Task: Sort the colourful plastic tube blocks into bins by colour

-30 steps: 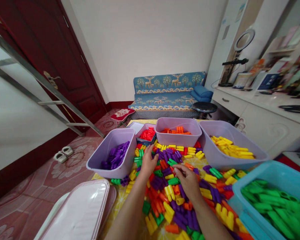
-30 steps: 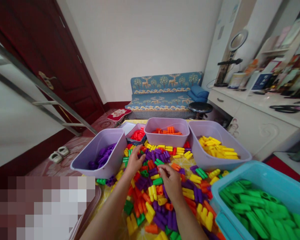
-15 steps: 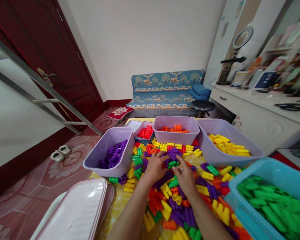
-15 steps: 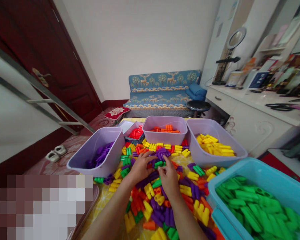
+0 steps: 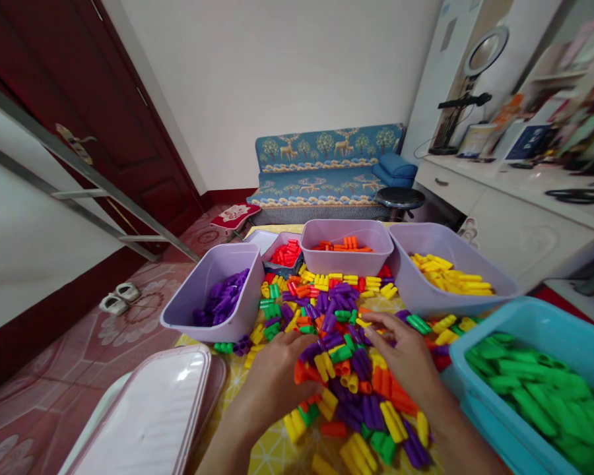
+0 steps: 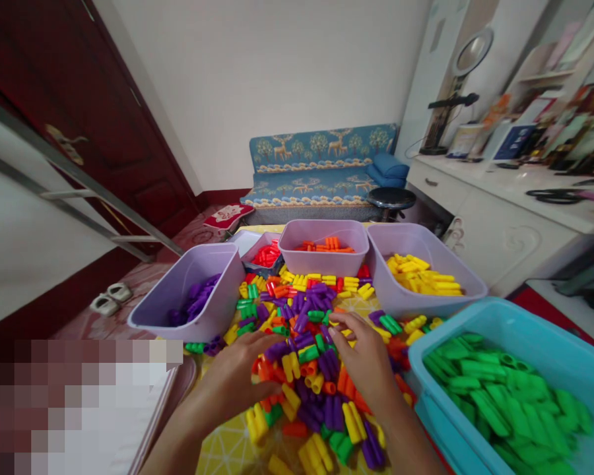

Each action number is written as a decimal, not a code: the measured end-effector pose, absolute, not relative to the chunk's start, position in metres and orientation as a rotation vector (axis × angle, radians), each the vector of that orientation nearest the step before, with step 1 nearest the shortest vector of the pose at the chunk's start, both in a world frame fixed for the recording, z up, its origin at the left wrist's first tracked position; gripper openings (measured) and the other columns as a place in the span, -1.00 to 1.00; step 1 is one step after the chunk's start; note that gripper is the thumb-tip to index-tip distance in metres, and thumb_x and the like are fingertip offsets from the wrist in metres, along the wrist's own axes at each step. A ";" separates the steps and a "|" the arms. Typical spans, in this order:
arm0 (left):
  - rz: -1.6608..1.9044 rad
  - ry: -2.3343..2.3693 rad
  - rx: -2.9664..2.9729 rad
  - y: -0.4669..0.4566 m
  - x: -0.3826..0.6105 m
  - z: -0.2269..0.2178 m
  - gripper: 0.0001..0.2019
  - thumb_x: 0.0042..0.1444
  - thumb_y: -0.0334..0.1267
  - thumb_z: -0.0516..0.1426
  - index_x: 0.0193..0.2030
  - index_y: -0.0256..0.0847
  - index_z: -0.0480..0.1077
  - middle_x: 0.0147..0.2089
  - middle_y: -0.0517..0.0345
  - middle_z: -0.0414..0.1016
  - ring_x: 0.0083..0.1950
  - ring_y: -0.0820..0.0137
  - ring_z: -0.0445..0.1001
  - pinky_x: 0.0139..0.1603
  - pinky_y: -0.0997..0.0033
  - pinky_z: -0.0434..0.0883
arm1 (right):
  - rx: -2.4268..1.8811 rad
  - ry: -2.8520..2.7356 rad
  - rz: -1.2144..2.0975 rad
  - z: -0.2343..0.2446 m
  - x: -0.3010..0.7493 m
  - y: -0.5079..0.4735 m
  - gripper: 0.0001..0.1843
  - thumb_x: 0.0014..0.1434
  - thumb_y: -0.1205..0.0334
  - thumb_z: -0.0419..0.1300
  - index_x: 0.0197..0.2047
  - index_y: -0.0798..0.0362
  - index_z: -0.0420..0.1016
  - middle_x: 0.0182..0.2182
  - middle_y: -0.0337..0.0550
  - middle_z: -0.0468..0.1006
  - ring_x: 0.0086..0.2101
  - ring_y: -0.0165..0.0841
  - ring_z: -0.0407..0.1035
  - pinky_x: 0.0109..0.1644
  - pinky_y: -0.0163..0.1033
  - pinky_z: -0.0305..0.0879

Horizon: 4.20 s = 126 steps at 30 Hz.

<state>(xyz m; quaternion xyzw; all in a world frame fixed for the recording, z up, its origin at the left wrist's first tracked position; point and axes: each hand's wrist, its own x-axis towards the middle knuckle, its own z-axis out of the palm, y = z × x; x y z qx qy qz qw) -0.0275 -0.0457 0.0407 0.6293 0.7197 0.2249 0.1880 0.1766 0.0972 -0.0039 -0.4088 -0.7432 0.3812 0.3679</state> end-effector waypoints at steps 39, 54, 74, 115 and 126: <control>1.284 2.053 1.847 0.034 -0.004 -0.033 -0.38 0.03 -0.26 0.20 0.27 -0.13 0.19 0.25 -0.04 0.28 0.29 0.11 0.20 0.29 -0.04 0.17 | -1.175 -1.982 0.419 -0.047 0.148 0.146 -0.52 0.16 0.30 0.02 0.15 0.16 0.36 0.00 0.09 0.50 0.01 -0.09 0.35 0.13 0.04 0.25; 1.582 1.685 1.559 0.046 0.007 -0.033 -0.62 0.21 -0.14 0.10 0.15 -0.14 0.36 0.12 -0.01 0.44 0.15 0.22 0.37 0.19 0.18 0.28 | -0.718 -2.103 0.542 -0.044 0.136 0.127 -0.79 0.21 0.17 0.12 -0.14 0.03 0.49 -0.21 -0.06 0.58 -0.17 -0.23 0.46 -0.07 -0.14 0.37; 1.787 1.649 1.094 0.051 0.000 -0.041 -0.69 0.19 -0.03 0.06 -0.27 -0.25 0.45 -0.44 0.21 0.41 -0.39 0.41 0.35 -0.36 0.50 0.27 | -0.656 -0.873 1.224 0.020 0.151 0.134 -0.55 0.12 0.08 0.23 0.08 -0.02 0.38 0.05 -0.06 0.46 -0.07 -0.31 0.43 -0.06 -0.18 0.40; 1.631 1.641 1.189 0.049 0.002 -0.040 -0.72 0.21 -0.12 0.06 -0.18 -0.26 0.50 -0.56 0.18 0.44 -0.52 0.41 0.40 -0.44 0.45 0.35 | -0.737 -0.950 1.348 0.014 0.149 0.127 -0.56 0.14 0.00 0.17 0.05 -0.02 0.36 -0.10 -0.06 0.53 -0.26 -0.33 0.48 -0.27 -0.24 0.41; 1.486 1.956 1.656 0.051 -0.001 -0.046 -0.34 0.06 -0.48 0.04 0.34 -0.09 0.10 0.36 0.01 0.14 0.37 0.19 0.10 0.34 0.03 0.13 | -1.017 -1.972 0.798 -0.052 0.127 0.122 -0.49 0.01 0.27 0.15 0.08 -0.02 0.43 0.03 -0.05 0.50 0.04 -0.14 0.35 0.16 0.09 0.23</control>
